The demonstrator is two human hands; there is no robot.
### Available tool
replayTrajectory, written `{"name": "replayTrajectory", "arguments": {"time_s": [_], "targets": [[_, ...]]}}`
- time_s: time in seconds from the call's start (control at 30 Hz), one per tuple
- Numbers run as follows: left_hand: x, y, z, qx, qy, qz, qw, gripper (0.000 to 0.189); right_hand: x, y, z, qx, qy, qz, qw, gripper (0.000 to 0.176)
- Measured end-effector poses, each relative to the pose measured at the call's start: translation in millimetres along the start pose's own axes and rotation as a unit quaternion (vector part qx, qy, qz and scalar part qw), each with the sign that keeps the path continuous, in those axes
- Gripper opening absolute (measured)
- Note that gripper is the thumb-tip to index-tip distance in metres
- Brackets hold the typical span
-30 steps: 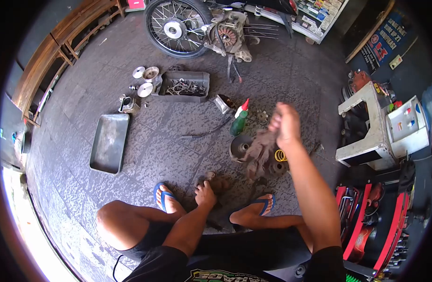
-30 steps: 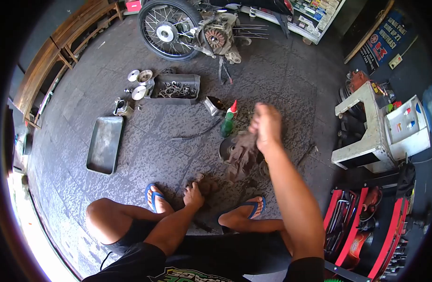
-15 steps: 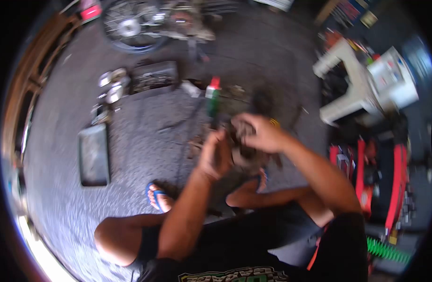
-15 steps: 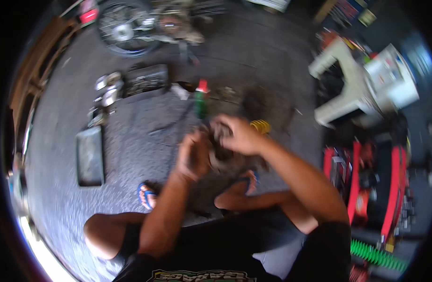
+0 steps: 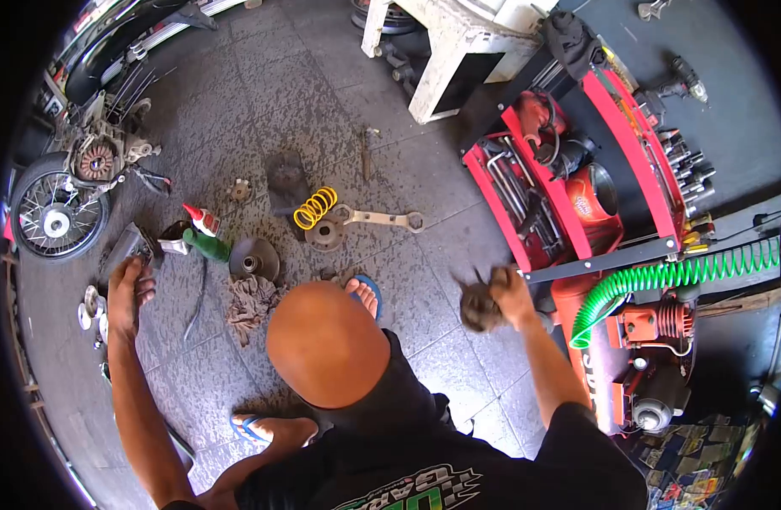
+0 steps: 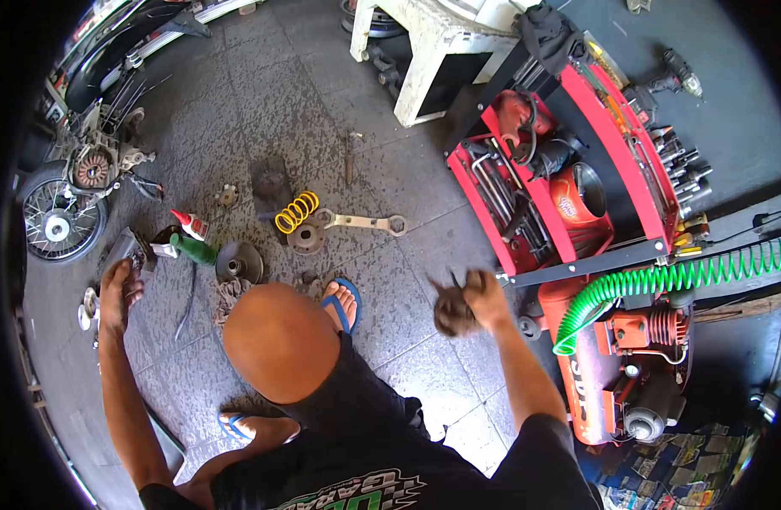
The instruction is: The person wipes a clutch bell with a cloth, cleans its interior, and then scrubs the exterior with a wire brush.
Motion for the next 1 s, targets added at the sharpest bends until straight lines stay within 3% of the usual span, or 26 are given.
{"name": "replayTrajectory", "arguments": {"time_s": [0.07,0.17,0.23,0.27,0.3,0.33,0.37,0.5,0.63,0.73,0.8,0.83,0.9,1.0], "targets": [[30.1,-36.3,-9.7,0.051,-0.035,-0.064,0.996,0.045,-74.0,17.2,35.5,-0.012,0.071,0.045,0.996,0.06],[62.9,-81.1,5.9,-0.008,-0.053,-0.149,0.987,0.041,-141.6,18.4,64.9,0.026,0.168,0.094,0.981,0.068],[103.1,-129.9,4.9,-0.04,-0.07,-0.311,0.947,0.048,-179.0,16.9,72.9,-0.038,0.119,0.132,0.983,0.068],[94.8,-133.1,19.6,-0.056,-0.093,-0.428,0.897,0.049,-197.2,11.5,68.8,0.014,0.141,0.091,0.986,0.073],[95.5,-137.4,30.1,-0.077,-0.111,-0.492,0.86,0.05,-202.0,14.3,65.5,-0.033,0.138,0.213,0.967,0.083],[103.5,-145.7,39.9,-0.063,-0.029,-0.519,0.852,0.049,-229.2,19.9,59.1,-0.022,0.095,0.302,0.948,0.091],[107.9,-143.4,52.0,-0.083,-0.07,-0.502,0.858,0.046,-226.5,19.4,46.9,-0.03,0.089,0.337,0.937,0.088],[129.2,-134.4,80.1,-0.033,-0.093,-0.509,0.855,0.045,-129.7,80.2,-20.7,0.0,-0.026,0.278,0.96,0.079],[178.1,-120.1,85.9,-0.031,-0.107,-0.448,0.887,0.043,49.2,181.7,-64.3,0.16,-0.222,0.116,0.955,0.07],[204.5,-115.5,75.7,-0.067,-0.135,-0.384,0.911,0.037,172.8,254.4,-52.4,0.326,-0.336,0.072,0.881,0.064],[214.2,-117.3,55.9,-0.119,-0.139,-0.368,0.912,0.033,237.3,296.9,-28.4,0.43,-0.413,0.078,0.799,0.048],[212.9,-123.1,45.7,-0.173,-0.126,-0.334,0.918,0.033,266.7,310.0,-17.6,0.433,-0.416,0.078,0.796,0.048],[209.1,-136.4,16.5,-0.262,-0.104,-0.284,0.916,0.033,312.1,333.7,3.7,0.495,-0.446,0.194,0.72,0.049],[206.2,-166.0,-39.9,-0.337,-0.062,-0.27,0.9,0.033,337.2,376.7,14.1,0.54,-0.439,0.238,0.678,0.05]]}}
Point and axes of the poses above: each hand's wrist, its own z-axis away from the middle knuckle, its own y-axis out of the palm, x = y × z, the point moved 2 cm from there along -z, towards the middle knuckle, and after that the axes turned 3 degrees about -z, right-handed, at the moved point
